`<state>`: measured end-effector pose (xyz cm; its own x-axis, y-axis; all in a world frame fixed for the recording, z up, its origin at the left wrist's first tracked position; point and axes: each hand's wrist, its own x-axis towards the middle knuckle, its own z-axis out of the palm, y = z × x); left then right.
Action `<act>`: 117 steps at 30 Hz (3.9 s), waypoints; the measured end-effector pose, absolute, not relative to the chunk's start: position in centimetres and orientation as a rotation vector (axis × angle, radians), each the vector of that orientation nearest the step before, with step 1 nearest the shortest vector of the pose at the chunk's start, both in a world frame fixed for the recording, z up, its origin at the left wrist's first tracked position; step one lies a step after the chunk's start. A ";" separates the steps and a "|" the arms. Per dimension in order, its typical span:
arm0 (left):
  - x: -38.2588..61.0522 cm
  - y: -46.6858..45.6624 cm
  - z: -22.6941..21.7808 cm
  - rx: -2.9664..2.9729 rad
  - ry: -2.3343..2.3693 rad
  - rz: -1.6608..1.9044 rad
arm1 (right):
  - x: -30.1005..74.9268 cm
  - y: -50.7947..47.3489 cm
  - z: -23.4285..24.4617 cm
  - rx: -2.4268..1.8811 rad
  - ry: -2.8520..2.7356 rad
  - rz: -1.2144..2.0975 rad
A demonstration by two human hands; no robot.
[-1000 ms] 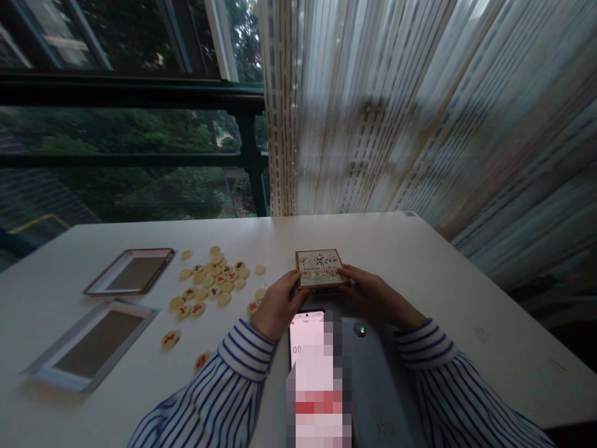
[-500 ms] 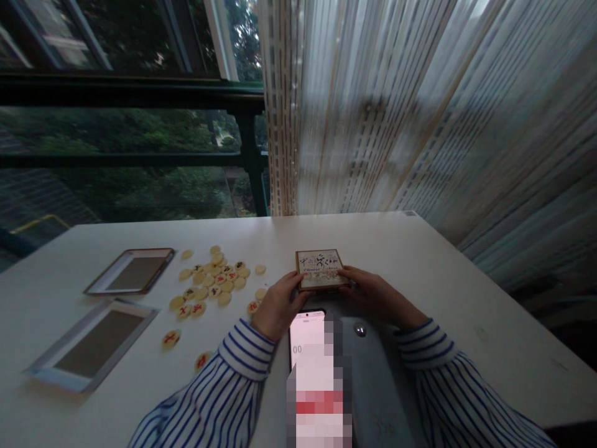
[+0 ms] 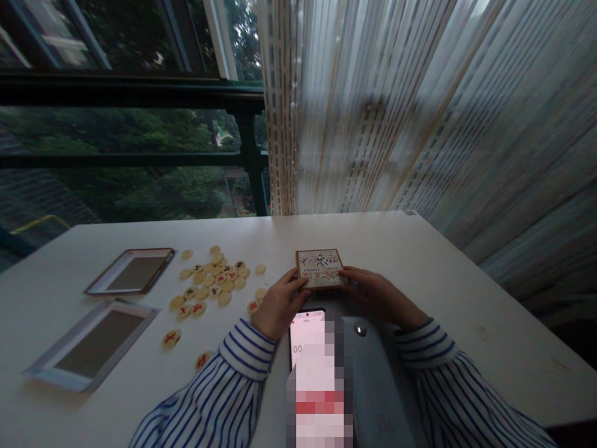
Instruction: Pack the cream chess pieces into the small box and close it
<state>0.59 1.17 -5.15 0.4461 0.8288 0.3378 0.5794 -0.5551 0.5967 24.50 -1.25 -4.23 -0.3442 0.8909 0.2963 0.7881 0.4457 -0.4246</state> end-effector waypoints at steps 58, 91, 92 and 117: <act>2.3 4.9 -4.0 2.623 1.066 0.626 | 24.5 -1.1 -4.6 -1.425 -2.237 0.168; 1.9 7.1 -2.4 2.208 1.568 0.486 | 22.8 2.1 -4.5 -1.699 -1.927 0.168; 1.8 7.1 -2.2 2.196 1.560 0.462 | 22.8 1.7 -4.3 -1.730 -1.864 0.221; 1.5 4.6 -4.0 1.432 1.064 0.861 | 22.1 0.4 -3.6 -1.782 -1.906 0.382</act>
<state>1.49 4.60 -4.01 0.3319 0.9418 -0.0533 0.1445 0.0051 0.9895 22.14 0.42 -3.61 -0.0189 0.9860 0.1654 0.8460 0.1040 -0.5230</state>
